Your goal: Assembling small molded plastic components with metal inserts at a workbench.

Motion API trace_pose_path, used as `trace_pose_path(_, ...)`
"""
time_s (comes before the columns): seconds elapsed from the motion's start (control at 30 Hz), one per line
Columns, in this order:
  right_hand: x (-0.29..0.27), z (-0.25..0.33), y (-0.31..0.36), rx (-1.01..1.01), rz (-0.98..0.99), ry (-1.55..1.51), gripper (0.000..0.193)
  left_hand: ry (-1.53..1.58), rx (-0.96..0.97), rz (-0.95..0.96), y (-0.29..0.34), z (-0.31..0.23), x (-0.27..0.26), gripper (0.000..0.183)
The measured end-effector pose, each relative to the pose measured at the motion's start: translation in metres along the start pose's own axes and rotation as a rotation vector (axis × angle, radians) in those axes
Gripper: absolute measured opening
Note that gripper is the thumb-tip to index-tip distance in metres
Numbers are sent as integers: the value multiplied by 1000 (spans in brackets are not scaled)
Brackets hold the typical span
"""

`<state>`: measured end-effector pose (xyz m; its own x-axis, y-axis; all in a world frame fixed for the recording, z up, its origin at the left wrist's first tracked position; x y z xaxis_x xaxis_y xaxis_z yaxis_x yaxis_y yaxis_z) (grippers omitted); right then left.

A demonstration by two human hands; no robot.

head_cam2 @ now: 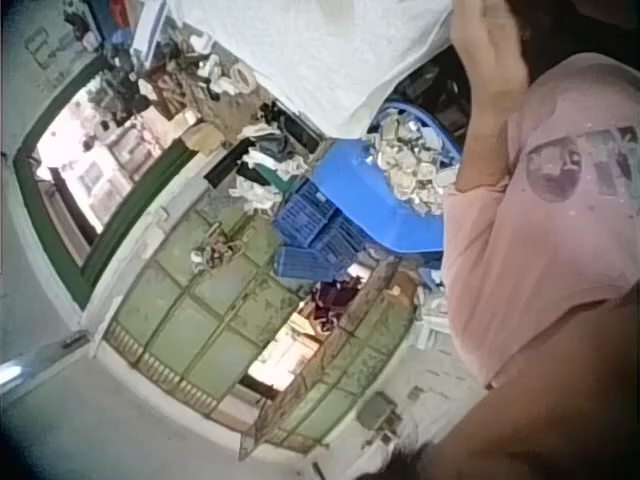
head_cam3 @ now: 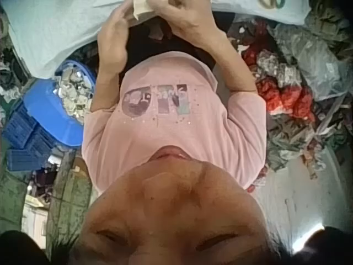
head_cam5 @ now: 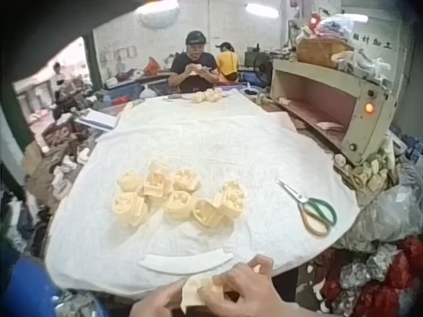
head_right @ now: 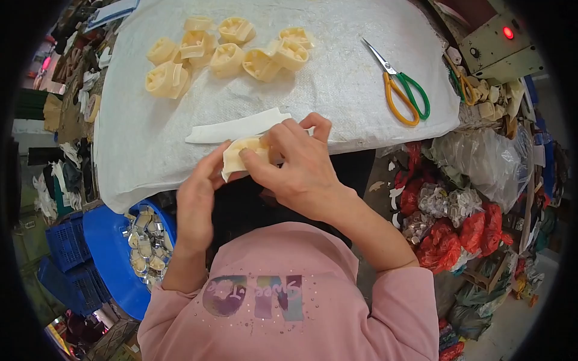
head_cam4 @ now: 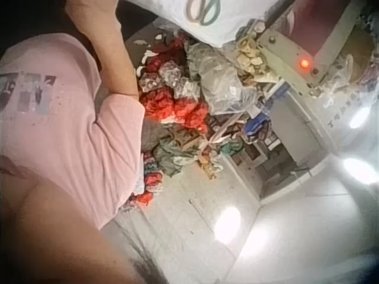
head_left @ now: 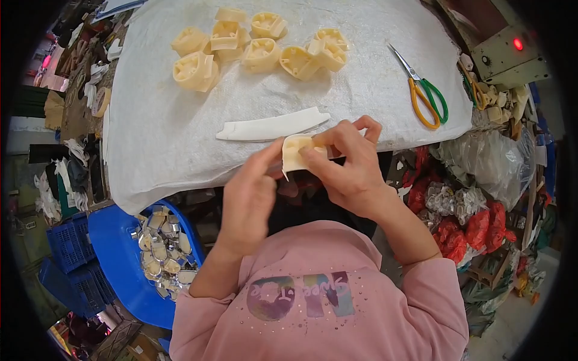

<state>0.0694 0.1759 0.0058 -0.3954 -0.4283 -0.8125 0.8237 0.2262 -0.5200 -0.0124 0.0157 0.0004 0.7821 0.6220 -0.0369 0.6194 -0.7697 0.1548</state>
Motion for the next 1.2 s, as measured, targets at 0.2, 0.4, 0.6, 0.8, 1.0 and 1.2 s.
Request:
trace_pose_path(0.2,4,5,1,-115,-173,13,39,515,-229,351,-10,26,6,71)
trace_pose_path(0.4,2,8,-1,-86,-164,-164,32,661,-273,424,-12,22,11,48)
trace_pose_path(0.6,2,9,-2,-133,-118,-105,31,564,-341,291,-13,23,11,54)
trace_pose_path(0.8,1,0,-2,-50,-143,-176,37,587,-266,232,-14,25,9,58)
trace_pose_path(1.0,2,-9,-2,27,-184,-194,48,250,194,-171,-6,23,0,39)
trace_pose_path(1.2,-1,1,-4,-41,-179,-287,40,-34,398,-355,-3,8,5,12)
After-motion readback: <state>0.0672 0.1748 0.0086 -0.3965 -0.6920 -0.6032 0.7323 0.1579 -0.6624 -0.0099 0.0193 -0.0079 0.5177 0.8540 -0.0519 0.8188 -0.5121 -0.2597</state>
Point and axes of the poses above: each hand's wrist, its own y-axis away from the middle knuckle, its own x-axis out of the palm, z = x × y, the point moved 2 cm from there along -y, towards the middle knuckle, and after that the axes turned 10 degrees about -x, right-handed, at the moved point
